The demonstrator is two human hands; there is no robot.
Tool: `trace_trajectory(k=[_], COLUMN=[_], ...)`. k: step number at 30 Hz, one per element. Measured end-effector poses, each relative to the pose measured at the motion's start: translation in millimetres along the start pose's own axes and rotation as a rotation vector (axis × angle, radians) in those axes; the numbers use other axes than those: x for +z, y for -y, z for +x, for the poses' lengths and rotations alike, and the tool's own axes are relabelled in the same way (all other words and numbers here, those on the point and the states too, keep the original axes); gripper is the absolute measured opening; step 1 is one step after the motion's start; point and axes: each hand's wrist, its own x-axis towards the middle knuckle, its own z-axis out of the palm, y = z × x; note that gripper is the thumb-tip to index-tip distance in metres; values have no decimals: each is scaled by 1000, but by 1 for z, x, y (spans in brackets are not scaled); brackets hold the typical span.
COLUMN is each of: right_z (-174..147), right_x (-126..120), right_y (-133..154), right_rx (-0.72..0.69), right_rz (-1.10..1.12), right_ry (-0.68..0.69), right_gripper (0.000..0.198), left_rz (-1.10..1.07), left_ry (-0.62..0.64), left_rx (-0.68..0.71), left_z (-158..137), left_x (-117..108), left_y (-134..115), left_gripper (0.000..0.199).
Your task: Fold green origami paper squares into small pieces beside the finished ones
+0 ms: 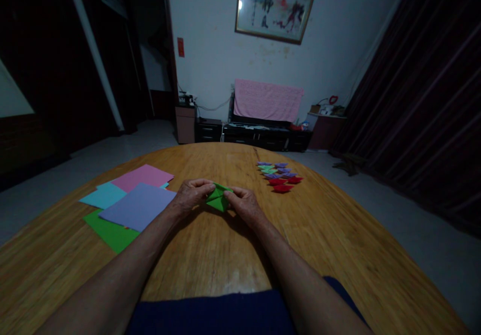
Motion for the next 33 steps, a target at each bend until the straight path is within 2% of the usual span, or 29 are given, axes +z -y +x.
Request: trace_trajectory(k=[6,20,33], right_z=[0,-1,0], right_x=[-1,-2,-3], right_y=[-1,1,-2], right_rx=[-31,5,37], right_rz=[-64,18,59], right_ry=[9,71,56], right_gripper=[27,32,34], left_rz=[-81,0,-31], left_ry=[6,4,-28], left_rx=[-46,3,-40], left_z=[-5,4,-6], left_x=[4,-5,3], left_y=[-2,3,-3], left_gripper=[15,21,18])
